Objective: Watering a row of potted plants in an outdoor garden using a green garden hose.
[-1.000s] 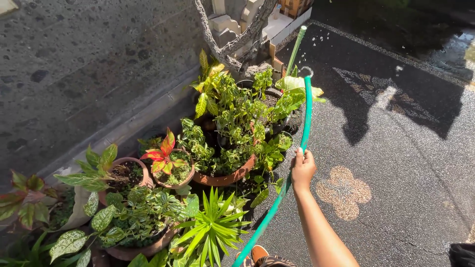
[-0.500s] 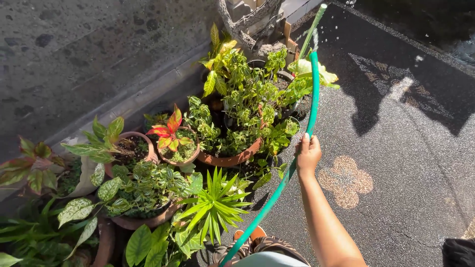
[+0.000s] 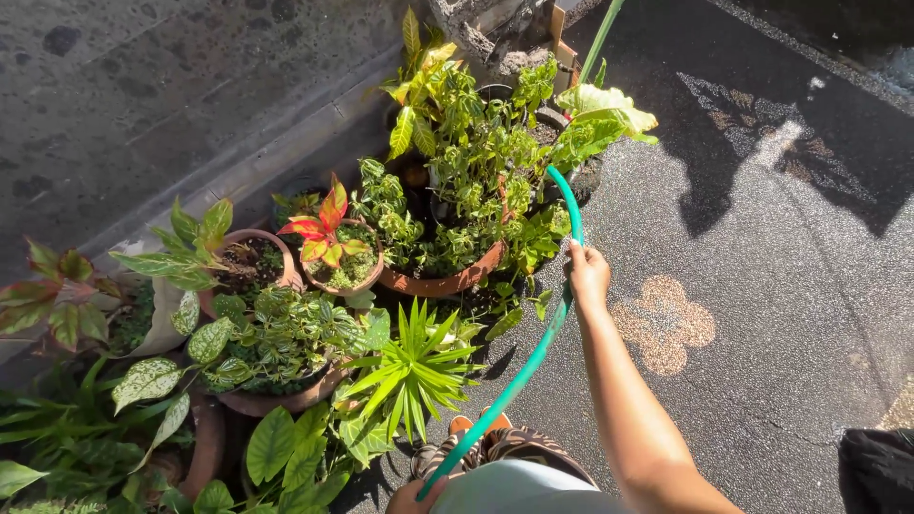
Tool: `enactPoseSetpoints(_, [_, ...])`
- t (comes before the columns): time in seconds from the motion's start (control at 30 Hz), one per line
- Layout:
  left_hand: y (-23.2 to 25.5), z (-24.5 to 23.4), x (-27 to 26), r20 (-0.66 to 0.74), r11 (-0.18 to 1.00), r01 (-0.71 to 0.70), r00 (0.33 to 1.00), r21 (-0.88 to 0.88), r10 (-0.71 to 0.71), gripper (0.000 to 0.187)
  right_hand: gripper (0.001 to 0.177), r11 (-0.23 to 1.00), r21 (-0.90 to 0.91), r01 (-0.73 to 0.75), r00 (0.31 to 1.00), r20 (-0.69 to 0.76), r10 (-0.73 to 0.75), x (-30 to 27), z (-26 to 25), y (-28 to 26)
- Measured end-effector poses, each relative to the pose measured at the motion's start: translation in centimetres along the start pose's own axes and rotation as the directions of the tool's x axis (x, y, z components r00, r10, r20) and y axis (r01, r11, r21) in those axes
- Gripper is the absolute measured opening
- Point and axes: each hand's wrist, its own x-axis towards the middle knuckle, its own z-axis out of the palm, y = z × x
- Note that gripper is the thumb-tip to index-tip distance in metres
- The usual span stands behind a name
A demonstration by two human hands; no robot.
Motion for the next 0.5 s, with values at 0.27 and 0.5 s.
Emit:
enactPoseSetpoints(0.27, [1.5, -0.8, -3.4, -0.028, 0.997, 0.017, 0.999, -0.076, -0.020, 0.059, 0.034, 0.994, 0.074, -0.085, 0.996, -0.028, 0.087, -0.4, 0.0, 0.8])
enactPoseSetpoints(0.5, [1.7, -1.1, -3.5, -0.011, 0.999, 0.051, 0.999, 0.002, -0.051, 0.053, 0.033, 0.994, 0.076, -0.077, 0.997, -0.016, 0.079, -0.2, 1.1, 1.8])
